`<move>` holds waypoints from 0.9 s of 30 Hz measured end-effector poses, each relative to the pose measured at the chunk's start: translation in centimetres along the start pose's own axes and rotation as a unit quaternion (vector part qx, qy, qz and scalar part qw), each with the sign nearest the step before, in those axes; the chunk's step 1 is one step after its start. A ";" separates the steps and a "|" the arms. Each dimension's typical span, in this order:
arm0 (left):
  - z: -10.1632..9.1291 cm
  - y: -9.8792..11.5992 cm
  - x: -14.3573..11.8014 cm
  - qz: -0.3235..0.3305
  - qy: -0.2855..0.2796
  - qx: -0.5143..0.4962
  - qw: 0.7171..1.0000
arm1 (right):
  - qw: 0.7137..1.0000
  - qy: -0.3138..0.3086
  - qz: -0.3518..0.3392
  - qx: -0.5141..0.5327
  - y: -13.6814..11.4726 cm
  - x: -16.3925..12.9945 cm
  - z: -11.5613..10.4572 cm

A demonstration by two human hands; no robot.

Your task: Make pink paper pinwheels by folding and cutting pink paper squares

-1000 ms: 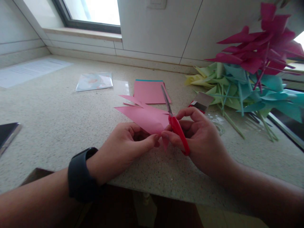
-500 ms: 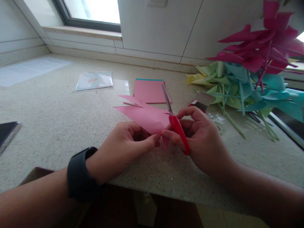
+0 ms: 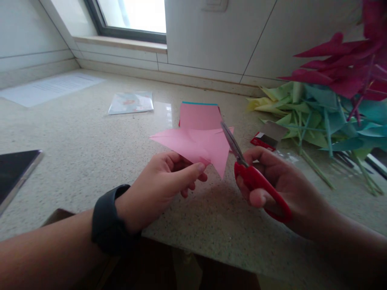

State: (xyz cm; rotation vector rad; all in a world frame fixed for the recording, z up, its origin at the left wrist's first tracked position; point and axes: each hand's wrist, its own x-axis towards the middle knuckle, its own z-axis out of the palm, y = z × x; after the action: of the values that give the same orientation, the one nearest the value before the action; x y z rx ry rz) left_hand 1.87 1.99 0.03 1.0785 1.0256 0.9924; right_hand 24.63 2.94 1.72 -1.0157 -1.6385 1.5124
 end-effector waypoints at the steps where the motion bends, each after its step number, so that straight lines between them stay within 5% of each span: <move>1: 0.0 0.0 0.0 0.001 0.001 -0.007 1.000 | 1.000 -0.015 0.005 -0.005 0.0 0.0 -0.1; 13: -0.3 -0.4 0.0 0.015 0.012 -0.046 0.999 | 0.980 -0.164 0.072 -0.085 1.4 0.0 -2.8; 27: -0.1 -0.2 0.0 0.017 0.018 -0.061 0.998 | 0.965 -0.198 0.120 -0.127 0.1 0.2 -2.9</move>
State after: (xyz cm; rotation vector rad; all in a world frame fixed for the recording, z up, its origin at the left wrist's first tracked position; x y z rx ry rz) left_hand 1.78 1.98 -0.16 0.9833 0.9653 1.0917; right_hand 27.05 4.47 1.88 -1.1335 -2.0927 1.7847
